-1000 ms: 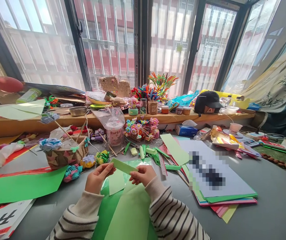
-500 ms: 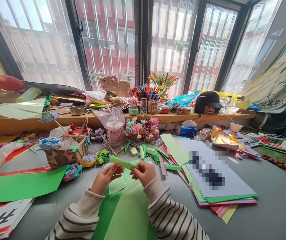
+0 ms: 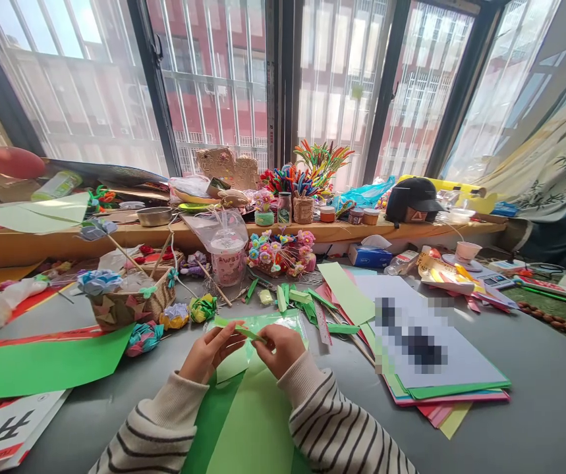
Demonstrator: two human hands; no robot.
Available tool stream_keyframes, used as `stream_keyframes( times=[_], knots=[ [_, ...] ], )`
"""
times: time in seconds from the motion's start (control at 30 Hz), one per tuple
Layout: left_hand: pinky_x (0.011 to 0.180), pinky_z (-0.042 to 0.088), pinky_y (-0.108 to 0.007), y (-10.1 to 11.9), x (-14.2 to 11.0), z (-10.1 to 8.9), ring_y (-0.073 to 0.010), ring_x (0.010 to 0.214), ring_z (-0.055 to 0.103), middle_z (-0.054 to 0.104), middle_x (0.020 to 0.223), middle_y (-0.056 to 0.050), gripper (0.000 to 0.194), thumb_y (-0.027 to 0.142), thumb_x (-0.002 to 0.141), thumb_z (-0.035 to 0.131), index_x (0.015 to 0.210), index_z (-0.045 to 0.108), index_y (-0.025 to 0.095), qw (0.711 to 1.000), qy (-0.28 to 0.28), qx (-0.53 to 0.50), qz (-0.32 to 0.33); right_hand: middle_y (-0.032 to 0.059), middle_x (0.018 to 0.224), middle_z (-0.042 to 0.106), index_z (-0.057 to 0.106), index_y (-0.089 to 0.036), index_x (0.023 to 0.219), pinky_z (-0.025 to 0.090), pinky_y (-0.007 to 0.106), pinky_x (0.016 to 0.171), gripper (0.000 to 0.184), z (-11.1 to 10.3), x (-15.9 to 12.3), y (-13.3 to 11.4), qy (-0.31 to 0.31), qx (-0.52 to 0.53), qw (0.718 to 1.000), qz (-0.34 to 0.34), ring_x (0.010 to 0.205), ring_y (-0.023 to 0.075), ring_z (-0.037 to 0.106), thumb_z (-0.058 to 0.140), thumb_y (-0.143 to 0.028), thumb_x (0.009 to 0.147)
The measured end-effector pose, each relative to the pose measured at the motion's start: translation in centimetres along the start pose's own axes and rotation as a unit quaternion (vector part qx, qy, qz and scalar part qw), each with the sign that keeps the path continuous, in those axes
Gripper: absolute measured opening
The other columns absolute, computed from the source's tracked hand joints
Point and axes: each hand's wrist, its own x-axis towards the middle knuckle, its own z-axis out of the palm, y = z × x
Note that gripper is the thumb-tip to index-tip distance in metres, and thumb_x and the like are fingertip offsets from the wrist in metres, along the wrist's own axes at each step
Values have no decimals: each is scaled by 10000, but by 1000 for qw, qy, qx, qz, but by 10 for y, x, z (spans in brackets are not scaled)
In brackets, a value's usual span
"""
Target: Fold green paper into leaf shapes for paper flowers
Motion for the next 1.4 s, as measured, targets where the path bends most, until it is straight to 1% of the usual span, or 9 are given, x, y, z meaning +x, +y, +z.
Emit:
stream_keyframes(
  times=[0.2, 0.37, 0.7, 0.8, 1.0, 1.1, 1.2, 1.27, 1.4],
  knots=[
    [647, 469, -297, -3, 0, 0, -187, 669, 590, 641, 727, -94, 305, 303, 473, 663, 699, 624, 102, 999, -30, 20, -6, 30, 592, 582, 582, -166, 654, 370, 206, 477, 317, -5, 1, -8, -4, 67, 997, 42, 509, 109, 495, 425, -437, 703],
    [658, 453, -297, -6, 1, -1, -177, 675, 579, 634, 701, -69, 350, 306, 488, 659, 782, 624, 118, 998, -63, 27, -10, 21, 531, 575, 588, -151, 621, 334, 190, 428, 385, -5, 1, -7, -43, 104, 991, 76, 452, 92, 474, 383, -464, 717],
    [642, 449, -292, -3, -2, 0, -164, 660, 566, 619, 692, -46, 406, 304, 502, 658, 865, 606, 130, 994, -94, 42, -18, -15, 438, 485, 552, -141, 554, 301, 172, 404, 379, -6, 3, -6, -41, 124, 987, 94, 410, 67, 406, 426, -473, 685],
    [660, 448, -312, -5, -1, -1, -170, 658, 564, 609, 644, -34, 386, 308, 502, 659, 834, 609, 119, 994, -99, 48, -16, -18, 438, 476, 542, -134, 541, 300, 171, 409, 380, -7, 3, -7, -35, 113, 989, 84, 415, 64, 398, 418, -459, 695],
    [679, 444, -350, -8, 3, -4, -172, 633, 557, 585, 562, -23, 209, 273, 487, 668, 561, 572, 102, 994, -99, 40, -13, -34, 422, 408, 542, -132, 530, 249, 175, 387, 350, -6, 2, -4, -5, 54, 996, 70, 409, 56, 334, 405, -394, 717],
    [620, 455, -316, -8, 3, -6, -174, 629, 563, 599, 605, -27, 220, 263, 470, 668, 597, 569, 114, 995, -89, 34, -32, -24, 449, 449, 549, -132, 552, 278, 173, 394, 301, -5, 2, -3, 0, 58, 995, 79, 414, 59, 364, 425, -357, 707],
    [568, 458, -284, -7, 1, -5, -153, 554, 560, 567, 507, 2, 209, 280, 470, 664, 523, 542, 118, 994, -77, 59, -51, -2, 495, 513, 556, -134, 592, 335, 175, 408, 252, -5, 1, -5, 5, 82, 992, 93, 430, 72, 422, 454, -343, 688],
    [548, 457, -270, -6, -1, -3, -141, 519, 550, 557, 474, 9, 221, 302, 480, 657, 513, 546, 114, 991, -88, 84, -59, 14, 537, 549, 555, -137, 626, 374, 178, 427, 217, -5, 1, -7, 16, 100, 990, 97, 461, 85, 467, 473, -331, 676],
    [521, 443, -247, -4, -5, 0, -143, 531, 551, 602, 542, -18, 268, 329, 485, 652, 614, 604, 100, 983, -110, 132, -70, 29, 603, 575, 548, -142, 700, 416, 181, 452, 153, -6, 2, -9, 45, 113, 988, 92, 529, 102, 516, 503, -281, 655]
  ],
)
